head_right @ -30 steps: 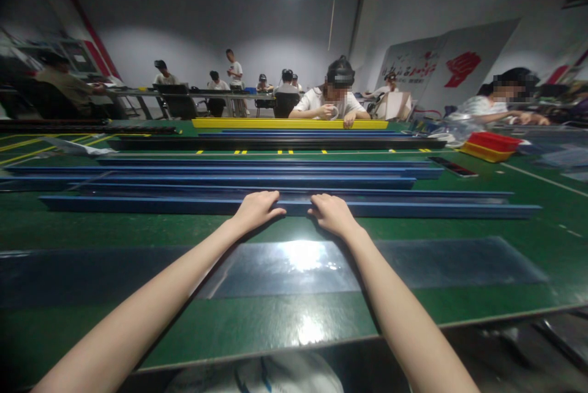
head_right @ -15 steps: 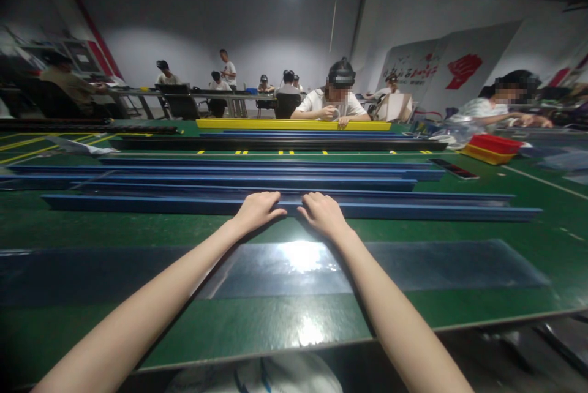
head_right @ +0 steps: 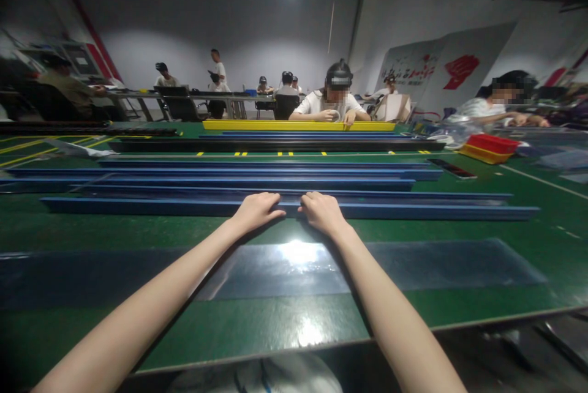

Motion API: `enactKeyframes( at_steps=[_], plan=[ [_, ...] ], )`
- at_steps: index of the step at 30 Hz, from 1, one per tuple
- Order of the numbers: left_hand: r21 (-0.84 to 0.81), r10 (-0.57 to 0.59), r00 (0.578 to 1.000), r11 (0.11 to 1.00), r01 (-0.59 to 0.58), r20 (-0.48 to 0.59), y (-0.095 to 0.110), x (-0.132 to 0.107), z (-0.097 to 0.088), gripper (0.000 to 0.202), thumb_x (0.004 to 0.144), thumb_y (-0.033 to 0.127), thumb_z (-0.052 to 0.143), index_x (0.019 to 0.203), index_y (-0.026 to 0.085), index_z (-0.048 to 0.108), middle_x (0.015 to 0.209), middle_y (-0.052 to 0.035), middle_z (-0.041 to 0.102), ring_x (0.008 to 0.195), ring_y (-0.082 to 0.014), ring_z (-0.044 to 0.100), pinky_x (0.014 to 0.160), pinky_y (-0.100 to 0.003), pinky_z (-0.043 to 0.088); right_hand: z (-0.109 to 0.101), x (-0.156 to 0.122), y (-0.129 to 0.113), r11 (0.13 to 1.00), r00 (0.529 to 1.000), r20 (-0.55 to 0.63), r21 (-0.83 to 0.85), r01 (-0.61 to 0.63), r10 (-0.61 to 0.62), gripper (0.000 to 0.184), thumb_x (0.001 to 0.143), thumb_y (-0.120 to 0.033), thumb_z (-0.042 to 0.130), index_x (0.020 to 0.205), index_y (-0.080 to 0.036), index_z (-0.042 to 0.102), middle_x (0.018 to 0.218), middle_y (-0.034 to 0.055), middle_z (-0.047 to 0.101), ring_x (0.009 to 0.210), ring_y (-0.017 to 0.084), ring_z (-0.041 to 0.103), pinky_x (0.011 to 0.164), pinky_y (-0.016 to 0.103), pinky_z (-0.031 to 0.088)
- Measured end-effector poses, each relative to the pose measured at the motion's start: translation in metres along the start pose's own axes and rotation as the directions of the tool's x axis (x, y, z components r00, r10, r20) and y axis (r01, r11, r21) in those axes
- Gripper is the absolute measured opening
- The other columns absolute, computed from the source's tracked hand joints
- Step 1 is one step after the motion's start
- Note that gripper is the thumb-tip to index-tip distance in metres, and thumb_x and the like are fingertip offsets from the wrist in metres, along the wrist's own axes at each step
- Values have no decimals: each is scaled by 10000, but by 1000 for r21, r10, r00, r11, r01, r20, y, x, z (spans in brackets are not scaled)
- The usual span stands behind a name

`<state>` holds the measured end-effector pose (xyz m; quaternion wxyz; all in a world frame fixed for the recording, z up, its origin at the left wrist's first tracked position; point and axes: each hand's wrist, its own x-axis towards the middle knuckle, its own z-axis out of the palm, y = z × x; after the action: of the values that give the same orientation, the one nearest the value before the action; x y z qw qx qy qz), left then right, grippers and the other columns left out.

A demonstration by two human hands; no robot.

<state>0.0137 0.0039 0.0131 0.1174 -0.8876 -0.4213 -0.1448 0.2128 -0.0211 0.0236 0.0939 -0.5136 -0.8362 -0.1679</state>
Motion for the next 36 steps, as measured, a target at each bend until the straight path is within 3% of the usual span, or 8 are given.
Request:
enactKeyframes(
  at_steps=[11,24,36],
  plan=[
    [-13,3,1000,1000,-3,-1,0,1,-4,273,801,446,545,854,178,539,883,-38,651,838,-192,598,657,-255,407,-5,1,2,1000,999,32,-7,-1,2,199,872,-276,423,805,-175,580,832,54,635,774,153,569,558,254,254],
    [-51,4,1000,999,-5,-26,-3,2,-2,287,798,444,554,928,189,552,945,-24,655,893,-183,598,698,-254,415,-10,-19,35,991,988,88,-16,-130,131,184,835,-284,438,774,-190,584,852,46,654,779,162,578,542,250,230],
    [-8,3,1000,1000,-3,-31,-4,2,3,298,807,464,530,907,186,570,917,-32,649,872,-183,593,681,-255,412,-9,-21,31,994,993,52,-36,-107,109,208,850,-317,417,793,-185,568,870,47,644,807,169,576,576,247,275]
  ],
)
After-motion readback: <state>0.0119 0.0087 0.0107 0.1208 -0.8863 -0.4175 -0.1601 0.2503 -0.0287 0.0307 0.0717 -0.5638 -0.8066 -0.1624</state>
